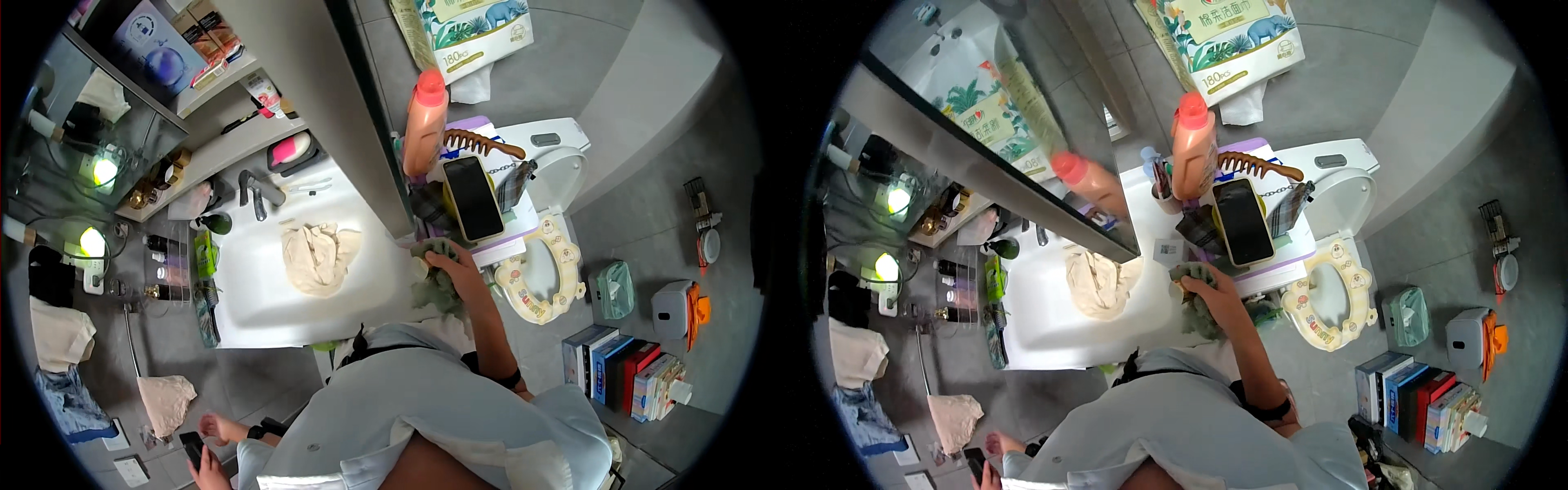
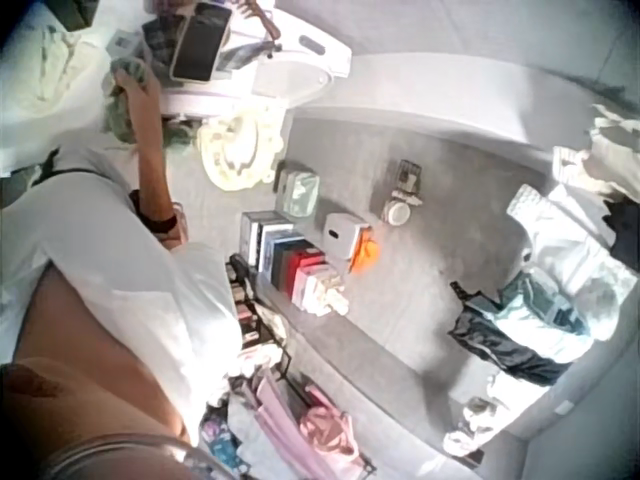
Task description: Organizing various toiletries and personal care items in a bathroom cabinet.
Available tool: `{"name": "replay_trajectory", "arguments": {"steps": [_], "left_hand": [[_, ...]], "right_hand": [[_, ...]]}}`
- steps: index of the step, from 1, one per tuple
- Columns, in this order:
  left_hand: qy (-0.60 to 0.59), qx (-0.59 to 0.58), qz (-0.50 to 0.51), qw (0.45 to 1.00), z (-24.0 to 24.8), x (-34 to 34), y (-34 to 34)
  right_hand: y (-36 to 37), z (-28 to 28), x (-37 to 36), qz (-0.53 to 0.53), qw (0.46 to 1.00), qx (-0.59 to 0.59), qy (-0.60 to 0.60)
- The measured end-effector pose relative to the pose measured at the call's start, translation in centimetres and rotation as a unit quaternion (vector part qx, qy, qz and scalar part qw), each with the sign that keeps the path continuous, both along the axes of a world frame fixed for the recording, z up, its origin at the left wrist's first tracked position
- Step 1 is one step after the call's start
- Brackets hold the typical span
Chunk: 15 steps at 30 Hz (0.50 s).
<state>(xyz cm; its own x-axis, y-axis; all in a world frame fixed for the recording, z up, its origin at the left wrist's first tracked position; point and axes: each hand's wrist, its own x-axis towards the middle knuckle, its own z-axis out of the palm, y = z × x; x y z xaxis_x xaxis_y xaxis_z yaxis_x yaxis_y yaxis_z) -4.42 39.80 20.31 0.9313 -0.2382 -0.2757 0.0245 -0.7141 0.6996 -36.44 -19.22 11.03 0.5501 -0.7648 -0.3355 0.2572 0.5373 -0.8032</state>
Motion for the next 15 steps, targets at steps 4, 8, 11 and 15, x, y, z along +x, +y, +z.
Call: {"name": "replay_trajectory", "arguments": {"steps": [4,8,11,15], "left_hand": [[-0.056,0.202,-0.157,0.965,7.8,-4.6,-8.1],[0.019,0.162,-0.183,0.970,7.7,-5.9,-12.6],[0.122,0.068,-0.094,0.986,4.9,-4.6,-11.1],[-0.074,0.207,-0.414,0.883,-1.6,0.3,-3.3]], "right_hand": [[-0.4,0.2,0.1,-0.010,1.000,-0.020,0.012],[-0.7,-0.3,0.3,-0.006,1.000,0.003,0.008],[-0.4,-0.3,0.5,-0.006,1.000,-0.013,0.016],[-0.3,0.1,0.3,0.003,1.000,-0.013,0.024]]}}
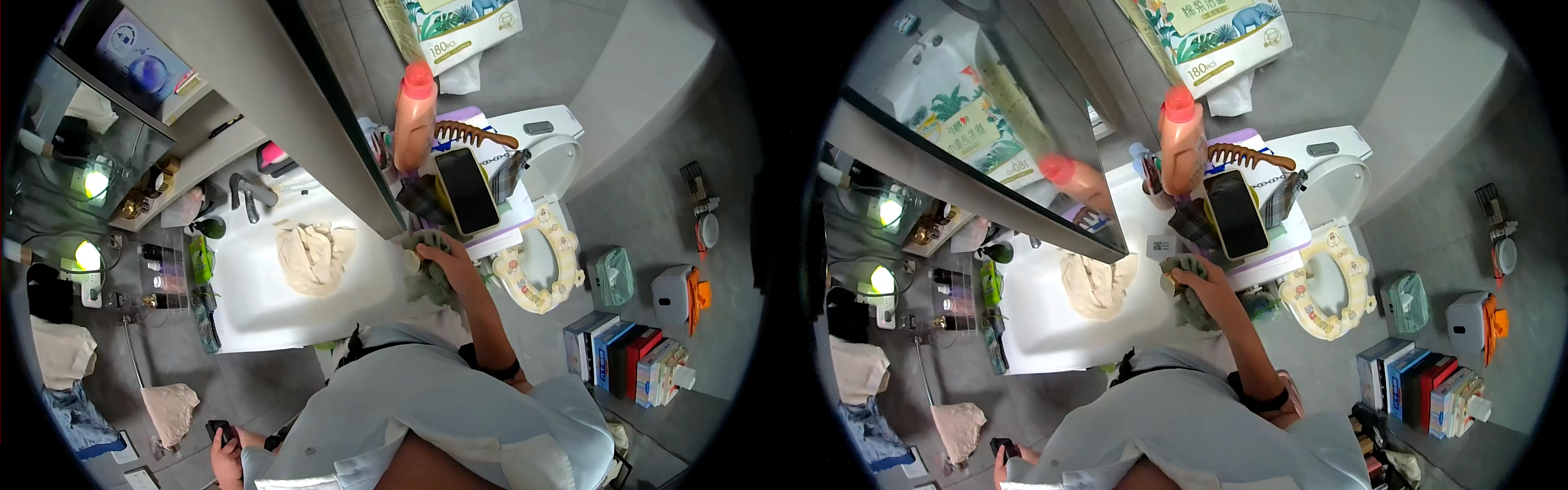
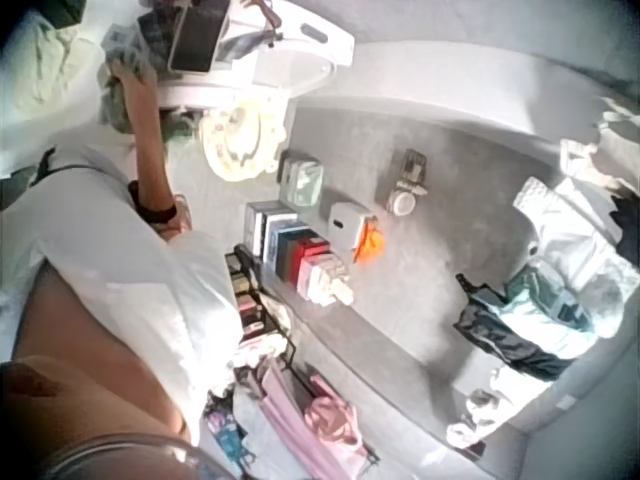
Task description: Organizing various toiletries and personal care items in a bathroom cabinet.
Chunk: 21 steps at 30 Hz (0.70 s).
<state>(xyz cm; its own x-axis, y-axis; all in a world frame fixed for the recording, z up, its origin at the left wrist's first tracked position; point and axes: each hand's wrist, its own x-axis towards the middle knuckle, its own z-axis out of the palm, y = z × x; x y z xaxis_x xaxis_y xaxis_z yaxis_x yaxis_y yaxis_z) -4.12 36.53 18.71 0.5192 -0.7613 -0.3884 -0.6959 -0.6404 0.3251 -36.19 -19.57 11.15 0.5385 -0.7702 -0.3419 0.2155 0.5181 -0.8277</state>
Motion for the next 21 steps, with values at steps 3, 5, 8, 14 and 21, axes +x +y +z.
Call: {"name": "replay_trajectory", "arguments": {"steps": [3,5,8,14,21], "left_hand": [[0.418,-0.267,0.404,0.769,-1.0,0.1,0.8],[0.303,-0.189,0.304,0.883,-2.2,0.1,2.6],[0.106,-0.083,0.112,0.985,-2.1,0.0,1.4],[-0.141,-0.033,-0.227,0.963,-3.1,-0.3,0.4],[-0.135,-0.004,-0.130,0.982,-6.5,-1.8,1.1]], "right_hand": [[0.0,-0.2,-0.1,-0.013,1.000,-0.012,-0.005],[-0.1,-0.1,-0.2,-0.016,1.000,-0.008,-0.005],[-0.1,-0.3,-0.4,-0.022,1.000,0.006,-0.006],[-0.1,0.3,-0.1,-0.001,1.000,0.008,0.003],[-0.2,1.2,0.6,0.007,1.000,0.022,0.002]]}}
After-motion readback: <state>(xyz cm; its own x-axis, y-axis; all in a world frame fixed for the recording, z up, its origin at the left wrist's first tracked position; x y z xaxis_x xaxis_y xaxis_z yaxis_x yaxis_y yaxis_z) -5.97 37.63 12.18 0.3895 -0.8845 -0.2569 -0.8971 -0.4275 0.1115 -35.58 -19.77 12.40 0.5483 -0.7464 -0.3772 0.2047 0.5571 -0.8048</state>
